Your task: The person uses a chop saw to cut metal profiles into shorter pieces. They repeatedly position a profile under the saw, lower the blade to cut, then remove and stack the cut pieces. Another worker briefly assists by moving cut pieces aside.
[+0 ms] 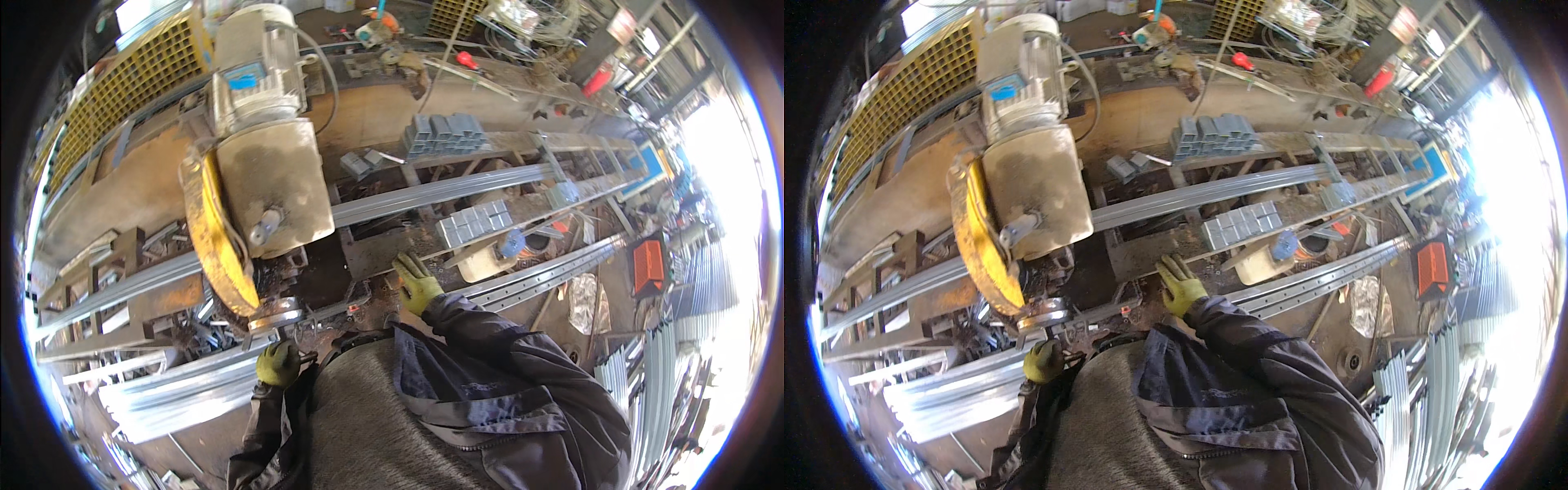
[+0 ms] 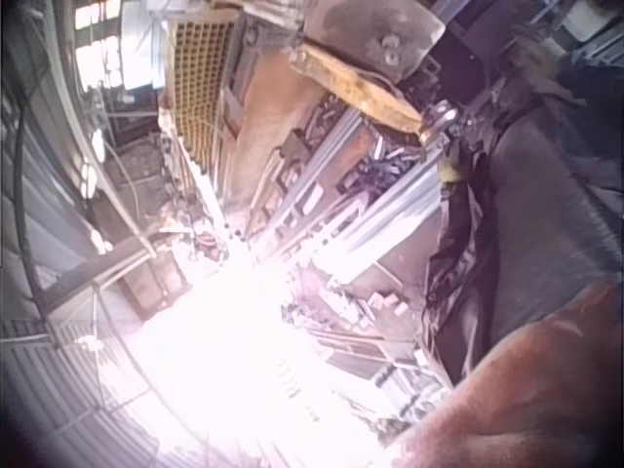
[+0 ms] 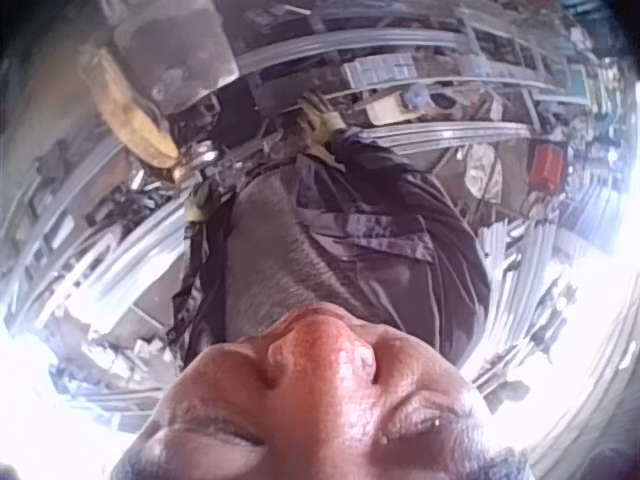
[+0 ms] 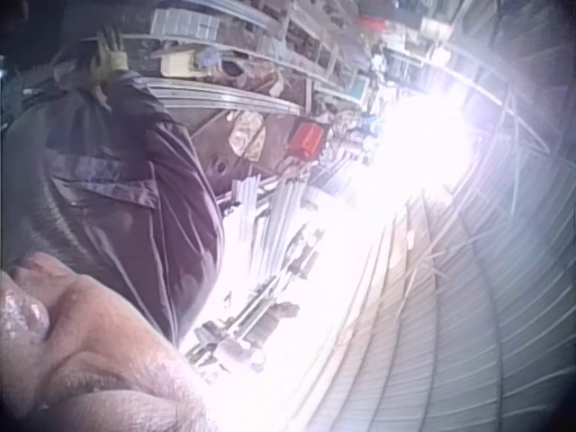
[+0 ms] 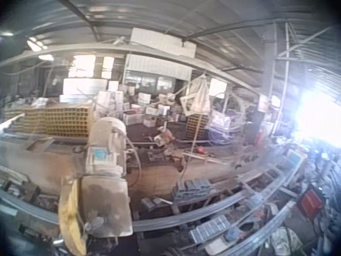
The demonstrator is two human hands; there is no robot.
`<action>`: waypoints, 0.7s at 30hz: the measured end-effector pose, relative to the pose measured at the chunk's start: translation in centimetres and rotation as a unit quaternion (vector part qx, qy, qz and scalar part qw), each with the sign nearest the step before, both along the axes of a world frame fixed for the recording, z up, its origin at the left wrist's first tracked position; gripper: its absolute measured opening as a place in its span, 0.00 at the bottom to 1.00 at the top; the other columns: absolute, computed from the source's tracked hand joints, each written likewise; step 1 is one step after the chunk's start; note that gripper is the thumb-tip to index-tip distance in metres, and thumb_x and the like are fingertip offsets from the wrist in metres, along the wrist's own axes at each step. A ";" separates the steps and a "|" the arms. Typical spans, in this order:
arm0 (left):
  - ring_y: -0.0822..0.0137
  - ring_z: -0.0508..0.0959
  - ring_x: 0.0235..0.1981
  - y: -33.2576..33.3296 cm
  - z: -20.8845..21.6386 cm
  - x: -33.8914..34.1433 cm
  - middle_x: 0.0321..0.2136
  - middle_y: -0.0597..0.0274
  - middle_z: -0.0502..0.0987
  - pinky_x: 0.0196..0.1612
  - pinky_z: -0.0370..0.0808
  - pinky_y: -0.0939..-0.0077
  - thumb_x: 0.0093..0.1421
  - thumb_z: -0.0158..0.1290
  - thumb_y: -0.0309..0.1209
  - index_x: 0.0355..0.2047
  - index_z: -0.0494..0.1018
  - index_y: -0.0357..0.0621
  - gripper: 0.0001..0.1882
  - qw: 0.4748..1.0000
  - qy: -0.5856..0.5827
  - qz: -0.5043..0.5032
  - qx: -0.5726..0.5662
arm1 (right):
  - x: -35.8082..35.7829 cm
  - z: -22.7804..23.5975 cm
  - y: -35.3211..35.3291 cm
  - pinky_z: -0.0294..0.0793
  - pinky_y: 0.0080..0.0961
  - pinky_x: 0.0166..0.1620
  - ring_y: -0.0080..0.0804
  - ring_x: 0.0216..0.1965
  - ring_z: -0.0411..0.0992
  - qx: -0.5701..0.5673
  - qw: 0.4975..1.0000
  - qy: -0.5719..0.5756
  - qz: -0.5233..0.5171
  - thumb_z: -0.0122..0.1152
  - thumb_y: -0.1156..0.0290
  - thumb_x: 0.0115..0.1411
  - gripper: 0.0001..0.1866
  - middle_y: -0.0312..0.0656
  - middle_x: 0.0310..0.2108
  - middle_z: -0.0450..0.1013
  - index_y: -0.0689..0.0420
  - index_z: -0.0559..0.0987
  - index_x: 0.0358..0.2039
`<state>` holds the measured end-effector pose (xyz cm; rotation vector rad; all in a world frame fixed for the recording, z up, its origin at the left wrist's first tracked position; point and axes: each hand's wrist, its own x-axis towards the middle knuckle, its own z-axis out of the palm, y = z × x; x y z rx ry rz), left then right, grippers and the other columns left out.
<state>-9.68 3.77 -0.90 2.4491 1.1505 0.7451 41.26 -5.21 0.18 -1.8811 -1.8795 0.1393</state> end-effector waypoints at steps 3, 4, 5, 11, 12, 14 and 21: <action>0.41 0.92 0.42 0.1 -0.2 0.0 0.43 0.52 0.92 0.43 0.88 0.43 0.71 0.70 0.35 0.49 0.90 0.52 0.09 1.000 -0.011 0.005 0.014 | -0.1 0.1 -0.1 0.69 0.59 0.85 0.69 0.87 0.60 -0.011 1.000 0.011 -0.007 0.67 0.68 0.69 0.43 0.56 0.88 0.63 0.55 0.73 0.85; 0.40 0.92 0.42 0.2 -0.3 0.0 0.43 0.51 0.92 0.43 0.89 0.43 0.71 0.70 0.35 0.49 0.90 0.52 0.09 1.000 -0.018 0.001 0.022 | -0.1 0.1 -0.1 0.69 0.59 0.85 0.69 0.87 0.60 -0.017 1.000 0.012 -0.010 0.67 0.68 0.69 0.43 0.56 0.88 0.63 0.55 0.72 0.85; 0.40 0.92 0.42 0.3 -0.4 -0.1 0.43 0.51 0.92 0.43 0.88 0.43 0.71 0.70 0.35 0.49 0.90 0.52 0.09 1.000 -0.013 -0.001 0.010 | -0.1 0.0 -0.2 0.69 0.59 0.85 0.69 0.87 0.60 -0.057 0.998 0.016 -0.024 0.67 0.68 0.69 0.43 0.55 0.88 0.62 0.54 0.72 0.85; 0.39 0.91 0.40 0.7 -0.4 -0.2 0.42 0.50 0.92 0.41 0.88 0.42 0.72 0.69 0.35 0.50 0.90 0.51 0.09 1.000 -0.016 -0.016 0.002 | -0.1 -0.4 0.0 0.70 0.59 0.85 0.68 0.88 0.59 -0.001 1.000 0.013 -0.011 0.68 0.68 0.67 0.45 0.54 0.89 0.62 0.52 0.71 0.86; 0.39 0.91 0.40 0.7 -0.3 -0.2 0.42 0.50 0.92 0.41 0.88 0.42 0.73 0.68 0.35 0.50 0.90 0.51 0.09 1.000 -0.023 -0.019 0.005 | -0.2 -0.4 0.0 0.69 0.59 0.85 0.69 0.88 0.58 -0.036 0.999 0.022 -0.024 0.68 0.68 0.67 0.46 0.54 0.89 0.62 0.52 0.71 0.86; 0.39 0.91 0.40 0.6 -0.1 -0.1 0.41 0.50 0.92 0.41 0.88 0.42 0.73 0.68 0.35 0.50 0.90 0.51 0.09 0.999 -0.020 -0.025 0.010 | -0.2 -0.2 0.0 0.69 0.59 0.85 0.69 0.88 0.58 -0.009 1.000 0.019 -0.012 0.67 0.68 0.68 0.45 0.55 0.88 0.62 0.53 0.71 0.86; 0.41 0.90 0.40 -0.1 0.4 0.0 0.42 0.54 0.90 0.39 0.86 0.43 0.68 0.71 0.35 0.48 0.90 0.54 0.10 1.000 -0.005 0.014 0.011 | -0.5 0.5 0.1 0.66 0.61 0.86 0.70 0.86 0.61 -0.047 0.999 0.001 -0.024 0.69 0.70 0.69 0.41 0.61 0.85 0.67 0.59 0.75 0.83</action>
